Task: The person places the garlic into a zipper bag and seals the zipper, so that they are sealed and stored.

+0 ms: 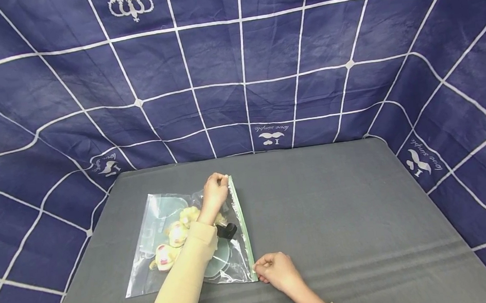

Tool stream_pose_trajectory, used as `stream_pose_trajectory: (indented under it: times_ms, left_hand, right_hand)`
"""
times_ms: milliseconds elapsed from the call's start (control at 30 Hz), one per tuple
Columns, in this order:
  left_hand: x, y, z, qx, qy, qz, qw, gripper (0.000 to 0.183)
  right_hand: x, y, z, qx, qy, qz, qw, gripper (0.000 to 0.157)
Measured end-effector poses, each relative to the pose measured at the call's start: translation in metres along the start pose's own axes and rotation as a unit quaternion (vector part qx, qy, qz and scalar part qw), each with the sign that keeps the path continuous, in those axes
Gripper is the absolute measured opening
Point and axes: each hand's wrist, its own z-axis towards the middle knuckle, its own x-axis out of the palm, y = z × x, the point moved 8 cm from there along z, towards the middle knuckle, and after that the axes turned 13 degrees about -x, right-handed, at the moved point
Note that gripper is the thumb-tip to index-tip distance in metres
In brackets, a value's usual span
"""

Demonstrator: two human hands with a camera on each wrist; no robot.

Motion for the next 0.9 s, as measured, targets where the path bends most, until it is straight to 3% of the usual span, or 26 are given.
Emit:
stream_pose_trajectory:
  times_ms: [467, 700, 900]
  left_hand:
    - [-0.002, 0.000, -0.012, 0.008, 0.044, -0.025, 0.9987, 0.023]
    - [-0.026, 0.000, -0.026, 0.021, 0.034, -0.030, 0.9988, 0.021]
    - [-0.050, 0.012, -0.041, 0.017, 0.033, -0.035, 0.9987, 0.020]
  right_hand:
    - [-0.011, 0.003, 0.011, -0.024, -0.027, -0.040, 0.999, 0.019]
    - [-0.018, 0.006, 0.026, -0.012, -0.037, -0.078, 0.996, 0.021]
    - [-0.023, 0.008, 0.035, -0.006, -0.056, -0.094, 0.994, 0.018]
